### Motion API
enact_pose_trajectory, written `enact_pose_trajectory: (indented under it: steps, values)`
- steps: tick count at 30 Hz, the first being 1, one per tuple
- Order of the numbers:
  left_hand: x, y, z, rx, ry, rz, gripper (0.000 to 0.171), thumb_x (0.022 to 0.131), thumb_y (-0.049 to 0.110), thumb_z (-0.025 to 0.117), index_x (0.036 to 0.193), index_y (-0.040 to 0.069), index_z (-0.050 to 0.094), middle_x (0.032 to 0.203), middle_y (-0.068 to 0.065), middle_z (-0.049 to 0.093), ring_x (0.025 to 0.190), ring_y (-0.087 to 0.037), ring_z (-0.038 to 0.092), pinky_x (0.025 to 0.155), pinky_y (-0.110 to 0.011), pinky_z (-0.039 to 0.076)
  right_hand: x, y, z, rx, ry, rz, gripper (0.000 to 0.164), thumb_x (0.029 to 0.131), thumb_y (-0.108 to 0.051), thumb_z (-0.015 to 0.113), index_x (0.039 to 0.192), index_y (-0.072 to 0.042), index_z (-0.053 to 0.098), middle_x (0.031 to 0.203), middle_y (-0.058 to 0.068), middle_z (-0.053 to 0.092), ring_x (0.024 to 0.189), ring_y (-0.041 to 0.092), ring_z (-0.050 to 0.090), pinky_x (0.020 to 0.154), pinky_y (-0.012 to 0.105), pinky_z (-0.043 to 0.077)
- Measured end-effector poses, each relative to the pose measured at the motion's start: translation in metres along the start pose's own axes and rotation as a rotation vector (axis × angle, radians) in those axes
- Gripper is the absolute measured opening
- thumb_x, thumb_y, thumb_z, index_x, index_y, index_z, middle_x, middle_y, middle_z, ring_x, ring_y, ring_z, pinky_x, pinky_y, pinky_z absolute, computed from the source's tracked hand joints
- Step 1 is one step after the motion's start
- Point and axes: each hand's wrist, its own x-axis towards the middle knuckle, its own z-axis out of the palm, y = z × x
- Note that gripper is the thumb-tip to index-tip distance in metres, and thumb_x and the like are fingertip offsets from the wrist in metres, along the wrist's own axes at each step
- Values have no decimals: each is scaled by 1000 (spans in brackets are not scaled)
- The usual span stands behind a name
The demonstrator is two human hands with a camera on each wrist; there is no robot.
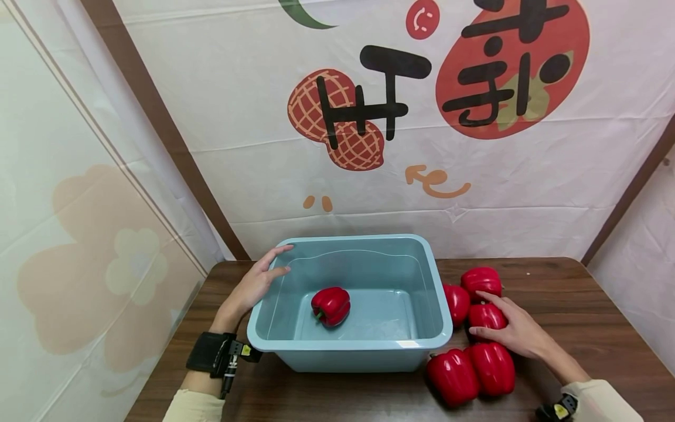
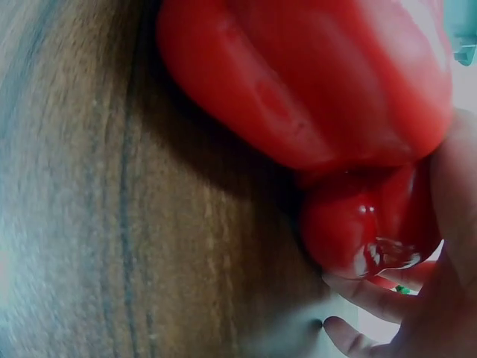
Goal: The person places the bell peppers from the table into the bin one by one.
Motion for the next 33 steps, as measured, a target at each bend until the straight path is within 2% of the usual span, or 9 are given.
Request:
enact_pose_trajectory:
  steps: [8, 18, 25, 33]
  values:
    - [0, 0, 1, -17, -1, 0, 50, 103, 21, 48, 152, 25, 37, 160, -11, 23, 126, -46, 46, 86, -56, 53, 0, 3, 3, 41, 27, -11, 81, 79, -37, 79, 146, -12, 41, 125, 22, 51, 102, 34, 56, 67, 43, 57]
    - [0, 0, 0, 12, 9, 5, 50, 103, 24, 49, 151, 25, 37, 161, -10, 23, 128, -42, 44, 85, -49, 54, -1, 6, 6, 92, 62, -5, 77, 80, -31, 80, 145, -13, 43, 127, 23, 51, 101, 36, 57, 68, 43, 57]
    - [0, 1, 1, -1, 7, 9, 50, 103, 25, 50, 151, 25, 38, 161, -10, 23, 128, -43, 45, 86, -52, 54, -3, 2, 2, 83, 73, -23, 72, 82, -27, 79, 143, -11, 44, 127, 23, 53, 101, 34, 58, 69, 45, 57]
    - [0, 0, 1, -3, 6, 5, 50, 103, 24, 49, 152, 25, 37, 161, -11, 23, 127, -46, 45, 85, -52, 54, -4, -2, -4, 57, 129, -53, 69, 80, -26, 81, 139, -10, 49, 125, 23, 53, 102, 37, 56, 69, 47, 57]
